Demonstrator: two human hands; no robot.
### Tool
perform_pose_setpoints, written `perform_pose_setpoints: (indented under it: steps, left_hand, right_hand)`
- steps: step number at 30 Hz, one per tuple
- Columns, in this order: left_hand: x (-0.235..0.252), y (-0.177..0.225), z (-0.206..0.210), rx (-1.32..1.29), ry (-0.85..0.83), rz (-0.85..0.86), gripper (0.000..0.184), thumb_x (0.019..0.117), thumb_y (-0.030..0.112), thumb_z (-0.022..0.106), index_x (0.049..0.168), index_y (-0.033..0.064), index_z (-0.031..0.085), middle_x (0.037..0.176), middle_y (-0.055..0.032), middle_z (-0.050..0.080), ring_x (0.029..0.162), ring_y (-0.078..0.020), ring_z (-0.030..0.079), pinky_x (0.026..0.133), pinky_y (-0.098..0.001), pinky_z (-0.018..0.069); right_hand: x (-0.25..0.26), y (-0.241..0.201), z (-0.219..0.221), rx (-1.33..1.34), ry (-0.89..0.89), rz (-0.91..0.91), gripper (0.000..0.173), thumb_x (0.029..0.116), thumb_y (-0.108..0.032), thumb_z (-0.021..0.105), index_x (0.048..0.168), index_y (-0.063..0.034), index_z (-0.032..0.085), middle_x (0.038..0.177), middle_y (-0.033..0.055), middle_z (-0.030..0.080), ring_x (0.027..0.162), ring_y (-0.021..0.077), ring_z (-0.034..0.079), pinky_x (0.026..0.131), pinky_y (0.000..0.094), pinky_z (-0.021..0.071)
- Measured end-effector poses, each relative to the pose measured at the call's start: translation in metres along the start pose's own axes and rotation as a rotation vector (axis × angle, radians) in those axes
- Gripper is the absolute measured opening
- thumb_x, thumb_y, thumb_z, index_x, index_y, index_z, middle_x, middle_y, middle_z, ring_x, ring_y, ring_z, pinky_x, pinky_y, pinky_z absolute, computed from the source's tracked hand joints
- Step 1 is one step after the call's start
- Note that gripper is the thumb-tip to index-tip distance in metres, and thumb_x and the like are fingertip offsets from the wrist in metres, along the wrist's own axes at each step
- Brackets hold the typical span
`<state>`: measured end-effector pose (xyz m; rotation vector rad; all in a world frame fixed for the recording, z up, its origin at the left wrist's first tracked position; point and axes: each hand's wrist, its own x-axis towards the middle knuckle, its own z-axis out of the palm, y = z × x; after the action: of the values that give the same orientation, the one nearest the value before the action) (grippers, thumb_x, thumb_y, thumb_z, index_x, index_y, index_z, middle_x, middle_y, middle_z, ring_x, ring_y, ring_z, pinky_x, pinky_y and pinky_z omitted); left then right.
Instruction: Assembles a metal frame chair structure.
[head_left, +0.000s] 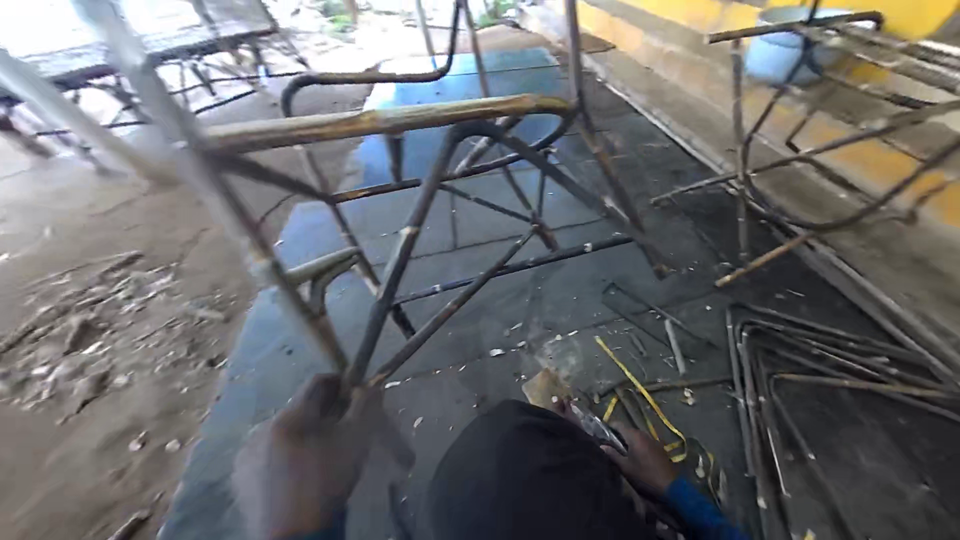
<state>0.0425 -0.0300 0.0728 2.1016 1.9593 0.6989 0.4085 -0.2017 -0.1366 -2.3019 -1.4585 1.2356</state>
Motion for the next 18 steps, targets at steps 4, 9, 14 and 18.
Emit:
perform_pose_setpoints:
  steps: [4, 9, 14, 18]
  left_hand:
    - [0.003, 0.028, -0.015, -0.028, 0.11, 0.212, 0.06, 0.0916, 0.039, 0.076, 0.127, -0.0082, 0.062, 0.114, -0.0307, 0.067, 0.101, -0.0395, 0.067, 0.088, -0.0532, 0.0551]
    - [0.046, 0.199, 0.055, -0.207, 0.256, 0.93, 0.04, 0.0936, 0.037, 0.072, 0.11, 0.0003, 0.071, 0.1, -0.0197, 0.072, 0.089, -0.03, 0.071, 0.075, -0.0486, 0.0594]
    - [0.098, 0.332, 0.201, 0.377, -0.278, 1.196, 0.043, 0.0843, 0.037, 0.083, 0.118, 0.0131, 0.072, 0.167, -0.0093, 0.033, 0.133, -0.041, 0.054, 0.102, -0.0622, 0.0472]
    - [0.096, 0.362, 0.227, 0.647, -0.419, 1.064, 0.02, 0.1018, 0.019, 0.061, 0.115, 0.0078, 0.072, 0.165, -0.0095, 0.037, 0.086, -0.0389, 0.072, 0.071, -0.0567, 0.0587]
  right_hand:
    - [-0.049, -0.024, -0.061, 0.148, -0.002, 0.197, 0.054, 0.1057, -0.029, 0.056, 0.15, -0.0004, 0.044, 0.138, 0.0273, 0.059, 0.127, 0.0421, 0.058, 0.109, 0.0578, 0.0435]
    - [-0.031, 0.039, -0.045, 0.388, 0.264, 0.119, 0.061, 0.0935, -0.04, 0.069, 0.134, 0.0042, 0.056, 0.111, 0.0252, 0.07, 0.103, 0.0389, 0.069, 0.093, 0.0582, 0.0536]
    - [-0.001, 0.081, -0.035, 0.058, -0.149, 0.197, 0.066, 0.0959, -0.063, 0.057, 0.103, 0.0011, 0.072, 0.106, 0.026, 0.071, 0.106, 0.0442, 0.068, 0.091, 0.0652, 0.0507]
    - [0.004, 0.099, -0.02, 0.2, -0.12, 0.24, 0.056, 0.0964, -0.053, 0.063, 0.116, -0.0015, 0.07, 0.114, 0.0243, 0.07, 0.111, 0.0423, 0.066, 0.096, 0.0639, 0.0491]
